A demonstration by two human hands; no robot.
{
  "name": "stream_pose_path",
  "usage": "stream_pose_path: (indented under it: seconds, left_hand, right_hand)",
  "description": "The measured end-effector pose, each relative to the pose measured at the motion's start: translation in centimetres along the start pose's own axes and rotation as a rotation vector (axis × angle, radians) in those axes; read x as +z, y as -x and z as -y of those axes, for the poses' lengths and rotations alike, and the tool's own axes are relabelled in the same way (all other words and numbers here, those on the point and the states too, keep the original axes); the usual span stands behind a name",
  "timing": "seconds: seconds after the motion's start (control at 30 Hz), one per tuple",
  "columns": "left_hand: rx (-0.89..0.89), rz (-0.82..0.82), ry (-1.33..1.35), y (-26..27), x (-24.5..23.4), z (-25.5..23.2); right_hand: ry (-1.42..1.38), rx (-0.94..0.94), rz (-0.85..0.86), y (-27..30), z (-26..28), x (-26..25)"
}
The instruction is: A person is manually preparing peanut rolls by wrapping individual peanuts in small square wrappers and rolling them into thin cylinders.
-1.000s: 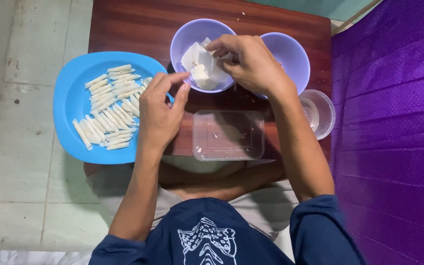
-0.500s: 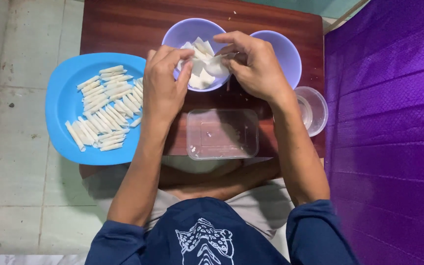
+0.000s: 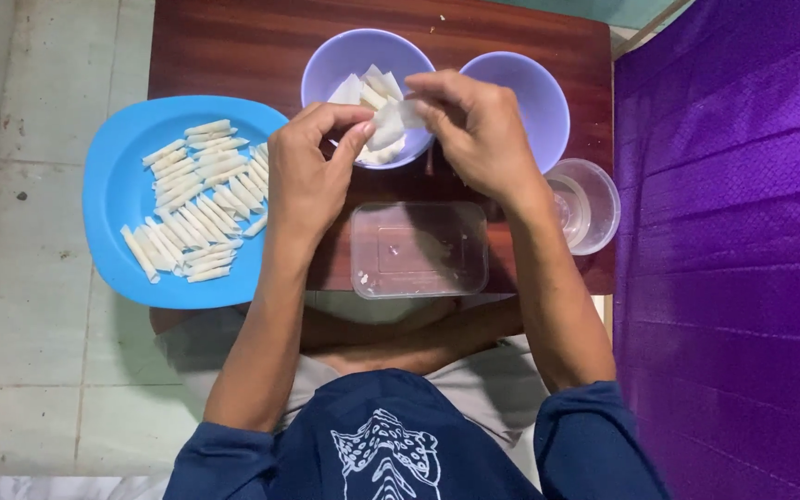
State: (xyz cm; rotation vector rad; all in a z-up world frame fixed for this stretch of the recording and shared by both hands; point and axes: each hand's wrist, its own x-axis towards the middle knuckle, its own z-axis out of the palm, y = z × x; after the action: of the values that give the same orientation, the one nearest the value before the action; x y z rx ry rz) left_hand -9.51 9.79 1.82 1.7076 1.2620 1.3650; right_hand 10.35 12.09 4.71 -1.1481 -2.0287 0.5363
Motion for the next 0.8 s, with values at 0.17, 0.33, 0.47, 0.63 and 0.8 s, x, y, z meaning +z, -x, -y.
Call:
stream_pose_path:
  seconds: [0.17,0.33,0.47,0.63,0.8]
  left_hand:
    - [-0.151,0.095,0.215,1.2,-0.7,-1.1]
    - [-0.241,0.129,0.467,2.8,0.2,-0.3]
    - [-0.205,0.158,0.506,4.3,0.6,-0.6]
    - [-0.272,0.141,0.603,7.2,1.8,0.8]
    - [-0.361,0.325,0.562,9.6,3.5,2.9]
  right_hand:
    - [-0.200,0.011,0.000,1.6,1.8,0.2]
    - [-0.522,0.186,0.065,5.0,0.9,1.4]
    - [-0.751,0.300,-0.090,7.9,1.3,2.0]
    - [-0.733,0.376,-0.221,12.2,-0.2,3.7]
    - [-0.623,0.209,-0.269,14.8,-0.5,5.3]
